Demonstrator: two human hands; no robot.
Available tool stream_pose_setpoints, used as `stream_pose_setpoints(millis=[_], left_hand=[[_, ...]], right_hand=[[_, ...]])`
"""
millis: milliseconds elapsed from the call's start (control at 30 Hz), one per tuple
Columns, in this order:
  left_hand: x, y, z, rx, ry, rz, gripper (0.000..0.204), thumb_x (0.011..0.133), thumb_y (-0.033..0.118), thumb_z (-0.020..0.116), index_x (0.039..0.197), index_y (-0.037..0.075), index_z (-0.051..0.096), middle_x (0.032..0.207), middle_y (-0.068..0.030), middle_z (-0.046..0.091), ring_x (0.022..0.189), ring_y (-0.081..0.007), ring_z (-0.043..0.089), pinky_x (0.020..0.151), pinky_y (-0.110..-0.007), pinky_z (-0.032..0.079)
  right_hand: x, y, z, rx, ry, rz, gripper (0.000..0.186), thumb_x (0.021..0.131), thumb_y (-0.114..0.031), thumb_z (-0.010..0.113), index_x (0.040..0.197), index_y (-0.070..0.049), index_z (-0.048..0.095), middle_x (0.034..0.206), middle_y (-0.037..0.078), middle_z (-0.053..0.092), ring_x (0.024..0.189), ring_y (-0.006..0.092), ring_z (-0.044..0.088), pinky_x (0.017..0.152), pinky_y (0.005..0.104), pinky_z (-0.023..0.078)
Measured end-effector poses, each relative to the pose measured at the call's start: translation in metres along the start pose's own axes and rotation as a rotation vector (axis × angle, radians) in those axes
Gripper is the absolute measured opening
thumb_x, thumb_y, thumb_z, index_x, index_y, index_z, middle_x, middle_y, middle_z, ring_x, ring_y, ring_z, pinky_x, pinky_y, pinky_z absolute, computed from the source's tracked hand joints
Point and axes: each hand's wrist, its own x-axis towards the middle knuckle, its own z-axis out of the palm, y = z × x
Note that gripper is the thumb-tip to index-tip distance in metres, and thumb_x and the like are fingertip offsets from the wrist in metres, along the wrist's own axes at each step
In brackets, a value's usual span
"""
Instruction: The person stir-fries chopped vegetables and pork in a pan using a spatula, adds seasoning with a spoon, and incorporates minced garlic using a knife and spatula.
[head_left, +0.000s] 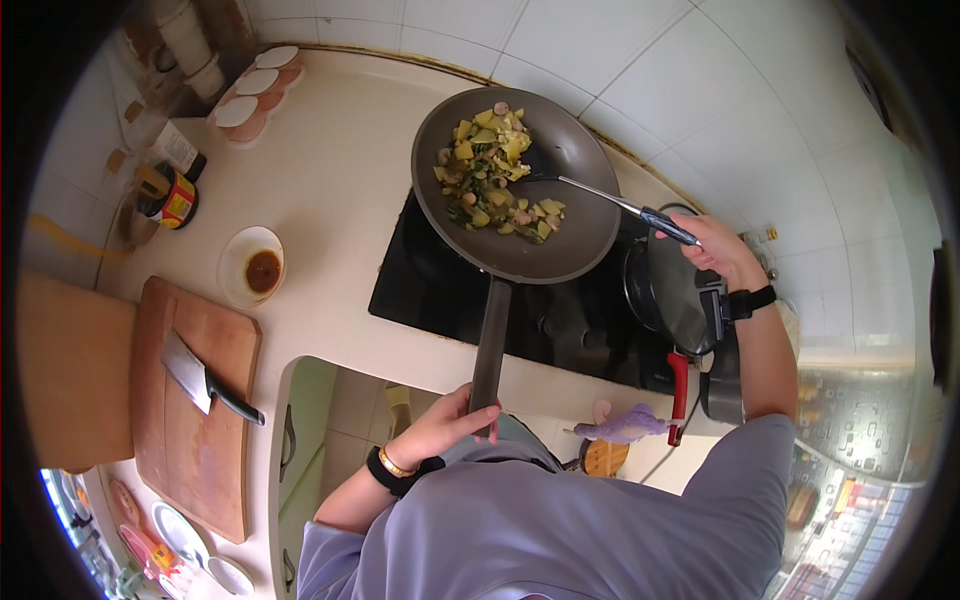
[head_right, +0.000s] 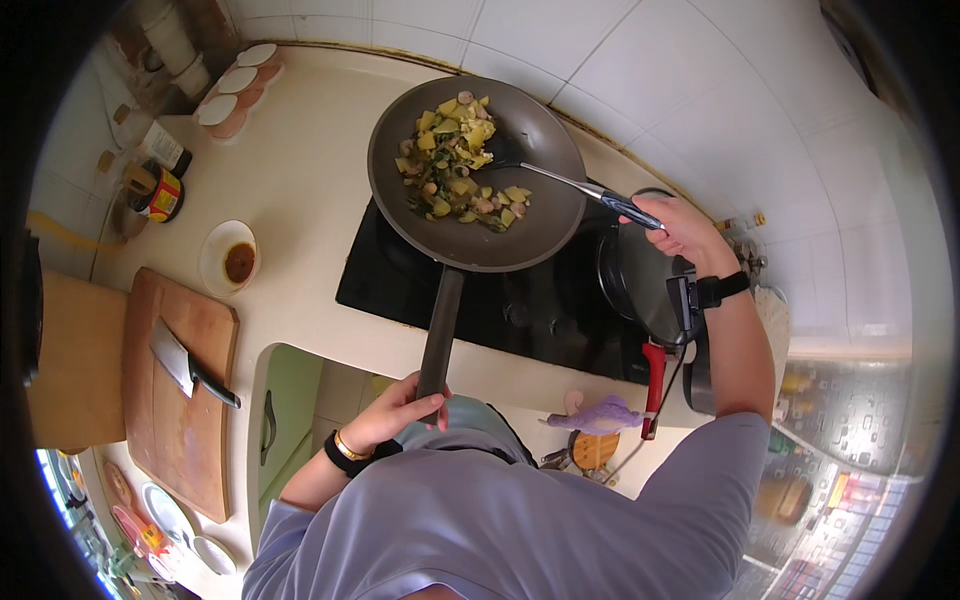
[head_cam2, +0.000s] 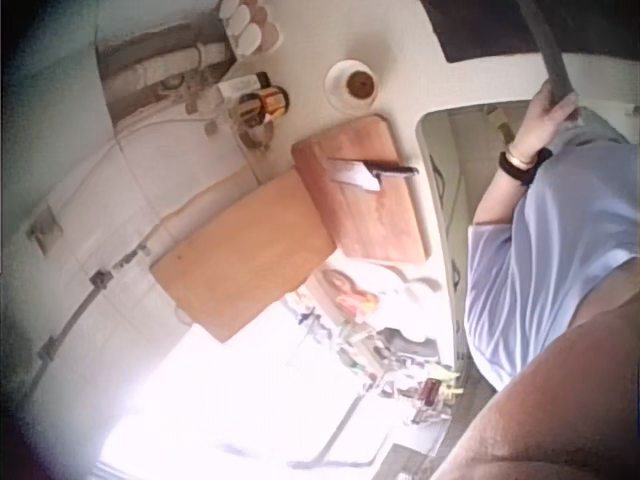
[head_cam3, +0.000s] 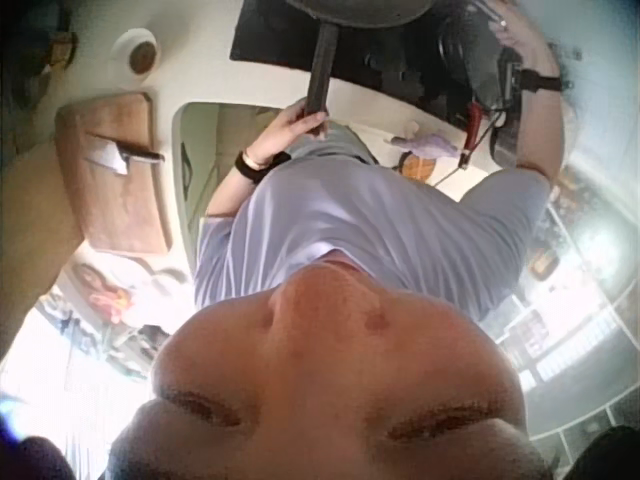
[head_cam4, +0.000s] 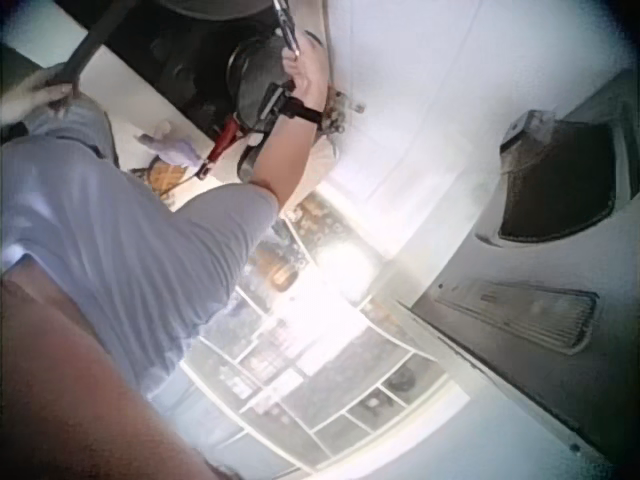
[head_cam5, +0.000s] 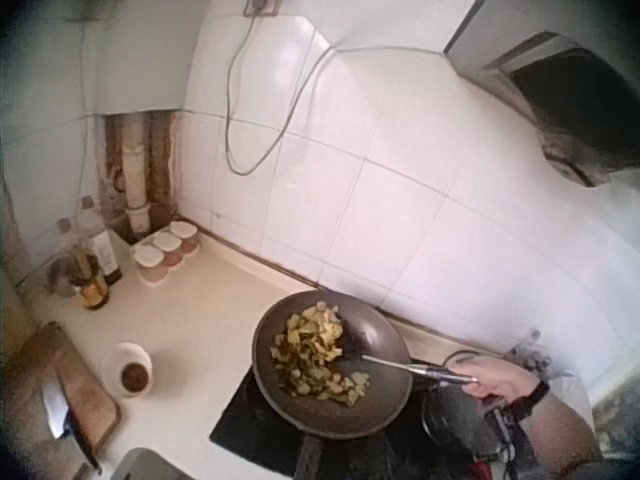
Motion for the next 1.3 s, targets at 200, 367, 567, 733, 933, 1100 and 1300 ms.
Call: stream_pose_setpoints(millis=[200, 367, 567, 733, 933, 1100, 1300], left_hand=[[0.001, -0.003, -0.001, 0.026, 0.038, 0.01, 0.018, 0.095, 0.02, 0.051, 0.101, 0.003, 0.047, 0.078, -0.0046, 0.058, 0.07, -0.0103, 0.054, 0.065, -0.024, 0.044], [0.001, -0.003, -0.002, 0.002, 0.088, 0.026, 0.021, 0.094, 0.022, 0.054, 0.095, 0.002, 0.048, 0.073, -0.0023, 0.058, 0.065, -0.0075, 0.054, 0.06, -0.022, 0.044], [0.004, -0.006, -0.003, 0.028, 0.047, 0.034, 0.022, 0.094, 0.023, 0.054, 0.094, 0.003, 0.047, 0.073, -0.0023, 0.057, 0.064, -0.0071, 0.053, 0.06, -0.022, 0.043], [0.002, -0.006, 0.001, -0.01, 0.039, 0.015, 0.017, 0.096, 0.02, 0.049, 0.098, 0.004, 0.045, 0.077, -0.0052, 0.058, 0.067, -0.0103, 0.053, 0.063, -0.025, 0.044], [0.003, -0.007, 0.0, -0.028, 0.032, 0.033, 0.015, 0.096, 0.018, 0.048, 0.098, 0.004, 0.044, 0.075, -0.0056, 0.058, 0.066, -0.011, 0.052, 0.063, -0.025, 0.045], [0.002, -0.002, 0.002, 0.016, 0.04, 0.039, 0.016, 0.096, 0.02, 0.047, 0.095, 0.004, 0.045, 0.074, -0.005, 0.058, 0.066, -0.0112, 0.052, 0.063, -0.025, 0.045], [0.005, -0.002, 0.003, -0.003, 0.057, 0.043, 0.017, 0.096, 0.02, 0.046, 0.094, 0.004, 0.045, 0.074, -0.0054, 0.058, 0.066, -0.012, 0.053, 0.063, -0.026, 0.045]], right_hand=[[-0.041, -0.045, 0.029, -0.445, 0.275, -0.308, 0.03, 0.092, -0.031, 0.056, 0.095, -0.002, 0.063, 0.057, -0.003, 0.042, 0.048, 0.0062, 0.037, 0.044, 0.0234, 0.03], [-0.103, -0.063, 0.073, -0.874, 0.563, -0.51, 0.027, 0.086, -0.026, 0.062, 0.102, -0.005, 0.063, 0.062, 0.01, 0.053, 0.055, 0.0195, 0.05, 0.056, 0.0296, 0.04], [-0.079, -0.066, 0.037, -0.944, 0.677, -0.46, 0.027, 0.086, -0.029, 0.06, 0.098, -0.006, 0.065, 0.073, 0.015, 0.061, 0.06, 0.0262, 0.054, 0.06, 0.0309, 0.044], [-0.033, -0.098, 0.029, -1.016, 0.638, -0.502, 0.032, 0.086, -0.029, 0.06, 0.103, -0.002, 0.064, 0.078, 0.015, 0.064, 0.066, 0.0275, 0.057, 0.066, 0.0305, 0.046], [-0.06, -0.108, 0.083, -1.013, 0.441, -0.787, 0.031, 0.085, -0.023, 0.063, 0.11, -0.006, 0.063, 0.079, 0.013, 0.063, 0.07, 0.0274, 0.058, 0.065, 0.0334, 0.045], [-0.127, -0.072, 0.078, -1.255, 0.479, -0.835, 0.033, 0.081, -0.014, 0.063, 0.113, -0.014, 0.064, 0.071, 0.011, 0.053, 0.062, 0.028, 0.051, 0.057, 0.035, 0.041], [-0.201, -0.034, 0.067, -1.078, 0.559, -0.605, 0.034, 0.079, -0.014, 0.065, 0.113, -0.011, 0.063, 0.072, 0.011, 0.055, 0.062, 0.0285, 0.052, 0.056, 0.0341, 0.04]])
